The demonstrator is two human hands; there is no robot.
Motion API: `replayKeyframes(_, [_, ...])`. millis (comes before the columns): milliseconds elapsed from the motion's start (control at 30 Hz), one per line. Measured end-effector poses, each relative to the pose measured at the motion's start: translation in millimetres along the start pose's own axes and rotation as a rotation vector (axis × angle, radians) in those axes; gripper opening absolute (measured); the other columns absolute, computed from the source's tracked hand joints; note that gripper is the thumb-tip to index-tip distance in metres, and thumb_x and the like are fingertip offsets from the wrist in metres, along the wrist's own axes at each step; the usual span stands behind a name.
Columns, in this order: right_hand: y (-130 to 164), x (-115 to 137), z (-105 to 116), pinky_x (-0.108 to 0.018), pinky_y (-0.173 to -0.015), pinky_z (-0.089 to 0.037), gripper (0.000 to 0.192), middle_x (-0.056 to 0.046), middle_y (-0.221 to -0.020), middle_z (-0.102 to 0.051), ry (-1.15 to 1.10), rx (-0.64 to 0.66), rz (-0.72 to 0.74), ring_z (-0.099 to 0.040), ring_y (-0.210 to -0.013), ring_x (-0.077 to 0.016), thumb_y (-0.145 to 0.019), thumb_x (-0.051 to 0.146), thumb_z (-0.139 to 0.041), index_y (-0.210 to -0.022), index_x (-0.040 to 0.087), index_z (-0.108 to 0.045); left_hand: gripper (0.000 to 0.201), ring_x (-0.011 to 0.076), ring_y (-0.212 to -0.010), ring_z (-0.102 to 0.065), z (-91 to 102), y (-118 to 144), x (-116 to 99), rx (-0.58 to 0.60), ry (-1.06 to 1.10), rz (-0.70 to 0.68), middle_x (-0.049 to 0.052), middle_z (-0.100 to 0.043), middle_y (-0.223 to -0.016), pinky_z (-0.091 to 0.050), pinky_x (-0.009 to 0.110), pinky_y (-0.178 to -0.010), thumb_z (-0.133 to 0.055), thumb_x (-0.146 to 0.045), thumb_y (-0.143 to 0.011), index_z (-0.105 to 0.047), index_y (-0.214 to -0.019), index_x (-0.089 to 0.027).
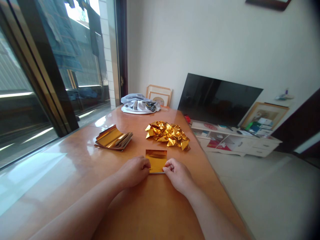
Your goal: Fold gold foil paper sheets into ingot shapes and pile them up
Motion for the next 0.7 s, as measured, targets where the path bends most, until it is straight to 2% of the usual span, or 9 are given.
replayKeyframes(100, [-2, -3, -1, -0.023, -0.057, -0.036, 0.009, 0.002, -0.075, -0.066, -0.011, 0.003, -0.004, -0.058, -0.065, -0.014, -0.085, 0.032, -0.061, -0.086, 0.023, -0.062, 0.018, 0.0192, -0.083, -0.061, -0.5, -1, 7, 0.016, 0.047, 0.031, 0.003, -0.069, -0.09, -0.042, 0.027, -0.071, -0.05, -0.02, -0.078, -0.067, -0.085, -0.021])
replayKeyframes(233, [-1, -5, -3, -0.023, -0.057, -0.037, 0.006, 0.002, -0.074, -0.065, -0.021, -0.004, -0.001, -0.056, -0.064, -0.0136, -0.083, 0.029, -0.062, -0.084, 0.023, -0.063, 0.015, 0.0181, -0.076, -0.059, -1.2, -3, 13, 0.036, 0.072, 0.068, 0.001, -0.068, -0.083, -0.039, 0.026, -0.064, -0.052, -0.019, -0.074, -0.064, -0.084, -0.021])
replayKeyframes(700, [3, -2, -4, -0.022, -0.057, -0.037, 0.009, 0.004, -0.072, -0.064, -0.048, -0.017, -0.009, -0.055, -0.064, -0.0134, -0.077, 0.02, -0.062, -0.085, 0.024, -0.062, 0.016, 0.0154, -0.069, -0.056, -7.9, -2, 13, 0.05, 0.042, 0.054, 0.0, -0.065, -0.078, -0.033, 0.024, -0.057, -0.052, -0.016, -0.07, -0.062, -0.082, -0.02])
Point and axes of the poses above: each hand's wrist, its own y-axis away from the middle knuckle, its own z-axis out of the back of the hand, x = y × z, the point moved 4 cm from there along -y, towards the middle knuckle
